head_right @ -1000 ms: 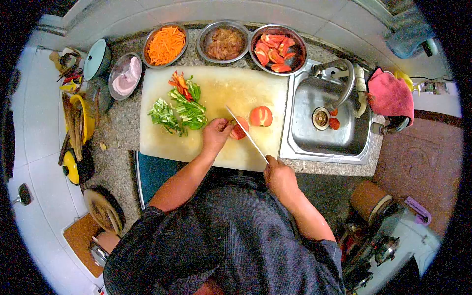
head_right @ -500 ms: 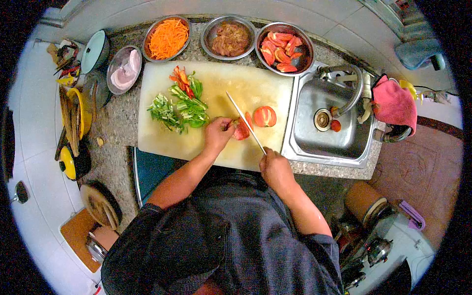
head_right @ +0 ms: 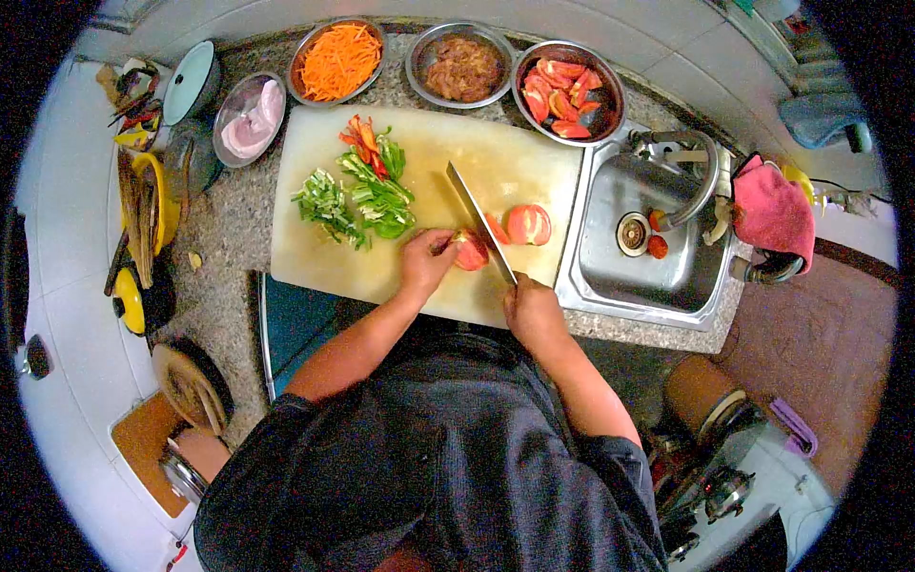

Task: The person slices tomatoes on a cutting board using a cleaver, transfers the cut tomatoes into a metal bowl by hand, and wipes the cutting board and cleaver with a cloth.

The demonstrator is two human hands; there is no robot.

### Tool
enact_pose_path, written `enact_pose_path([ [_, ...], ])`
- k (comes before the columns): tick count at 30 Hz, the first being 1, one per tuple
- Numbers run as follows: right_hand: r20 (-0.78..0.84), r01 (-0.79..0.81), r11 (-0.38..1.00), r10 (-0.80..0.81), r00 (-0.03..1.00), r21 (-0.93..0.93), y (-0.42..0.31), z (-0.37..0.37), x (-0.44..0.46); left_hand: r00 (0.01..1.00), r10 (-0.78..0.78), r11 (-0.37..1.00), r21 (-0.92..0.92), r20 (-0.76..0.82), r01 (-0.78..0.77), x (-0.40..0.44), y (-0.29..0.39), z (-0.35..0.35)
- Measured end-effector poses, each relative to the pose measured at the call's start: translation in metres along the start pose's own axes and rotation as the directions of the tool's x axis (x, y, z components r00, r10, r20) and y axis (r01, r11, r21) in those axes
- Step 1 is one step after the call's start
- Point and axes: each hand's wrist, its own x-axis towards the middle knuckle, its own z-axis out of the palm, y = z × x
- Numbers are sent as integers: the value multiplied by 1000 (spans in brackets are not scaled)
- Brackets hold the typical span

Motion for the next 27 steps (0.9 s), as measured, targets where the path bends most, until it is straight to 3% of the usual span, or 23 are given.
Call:
enact_pose_path([
  [6,95,5,999,0,995,-50,-16,-24,-32,994,-110,988,-102,25,112,-2,-3,-3],
  [9,102,-12,995,22,995,-97,-11,-9,-28,999,-35,999,19,19,34,-1,-9,-4],
  [11,74,-2,1000,4,997,-21,-9,6,-13,998,-31,998,50,62,28,0,-2,-8],
  [19,13,22,1000,-22,1000,-7,-4,1,0,999,36,995,-98,34,-32,-3,-9,-3],
  [22,80,-2,1000,0,997,22,-20,-22,-22,999,26,993,-114,26,-23,-5,-16,-1],
  [24,27,69,998,-69,997,-13,-20,-23,-31,999,23,994,-106,29,-20,-4,-14,-2],
  [27,148,-82,994,92,985,-73,-18,-19,-38,999,24,999,-47,27,-23,-5,-9,-8],
])
